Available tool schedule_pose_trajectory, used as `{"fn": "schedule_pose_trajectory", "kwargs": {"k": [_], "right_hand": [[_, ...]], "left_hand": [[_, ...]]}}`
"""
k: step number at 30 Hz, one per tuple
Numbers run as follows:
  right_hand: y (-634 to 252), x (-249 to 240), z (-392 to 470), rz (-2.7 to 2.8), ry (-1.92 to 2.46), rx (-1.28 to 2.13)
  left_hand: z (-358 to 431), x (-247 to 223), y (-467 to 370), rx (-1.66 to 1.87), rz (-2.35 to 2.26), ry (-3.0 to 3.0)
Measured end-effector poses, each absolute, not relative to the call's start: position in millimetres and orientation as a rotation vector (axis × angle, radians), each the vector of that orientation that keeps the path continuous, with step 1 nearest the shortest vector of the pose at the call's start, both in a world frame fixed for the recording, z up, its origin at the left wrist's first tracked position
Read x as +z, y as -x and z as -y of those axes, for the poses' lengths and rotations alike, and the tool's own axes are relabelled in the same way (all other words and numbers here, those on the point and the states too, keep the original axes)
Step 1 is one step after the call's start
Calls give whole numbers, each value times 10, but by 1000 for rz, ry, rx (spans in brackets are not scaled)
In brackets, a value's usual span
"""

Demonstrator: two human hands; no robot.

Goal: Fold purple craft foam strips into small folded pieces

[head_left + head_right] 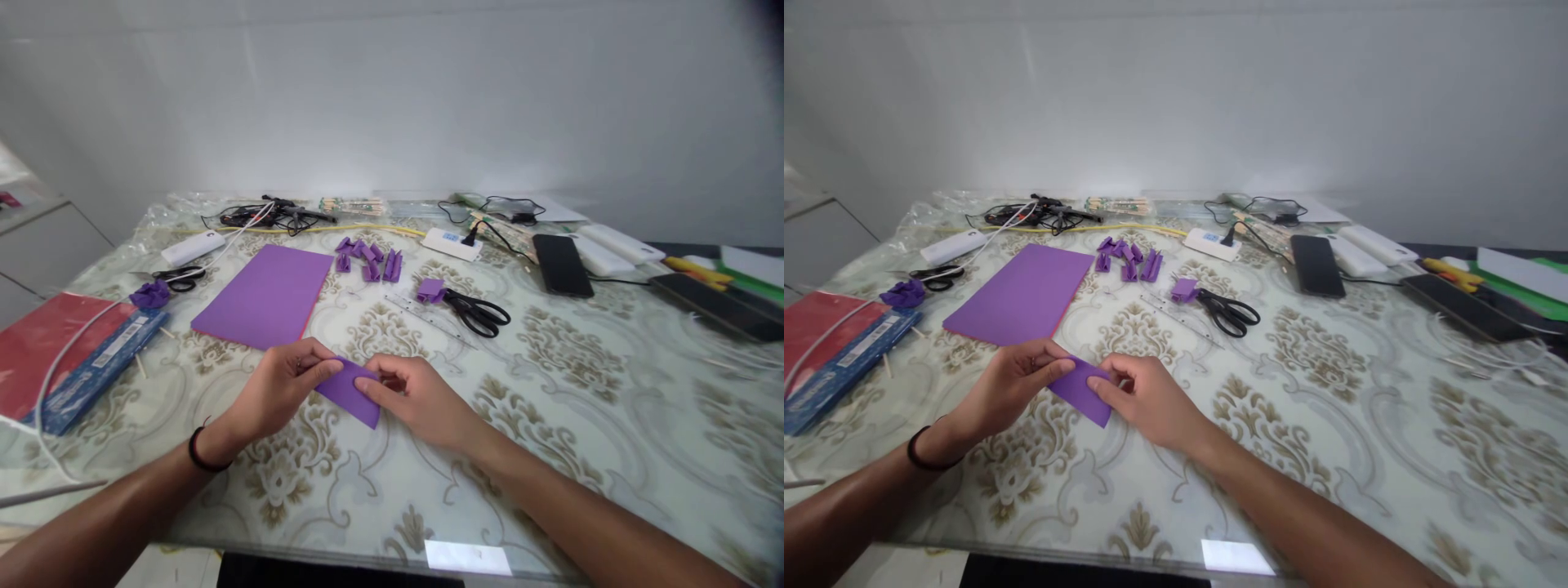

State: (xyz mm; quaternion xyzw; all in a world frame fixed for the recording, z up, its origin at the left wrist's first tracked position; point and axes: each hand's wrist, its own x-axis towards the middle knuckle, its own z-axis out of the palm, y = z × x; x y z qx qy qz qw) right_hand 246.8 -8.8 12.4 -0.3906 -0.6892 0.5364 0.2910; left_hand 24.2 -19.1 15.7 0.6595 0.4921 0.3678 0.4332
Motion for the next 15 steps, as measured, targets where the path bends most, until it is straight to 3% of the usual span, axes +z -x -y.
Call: {"fn": "schedule_pose_trajectory", "kwargs": {"k": [7,15], "right_hand": [[-2486,45,19,1707,1066,1403],[-2468,-2,-21,1519,1037,1647]], "left_hand": [[181,186,-277,872,-1198,-1510],[143,101,-276,880,-1082,-1259]]}}
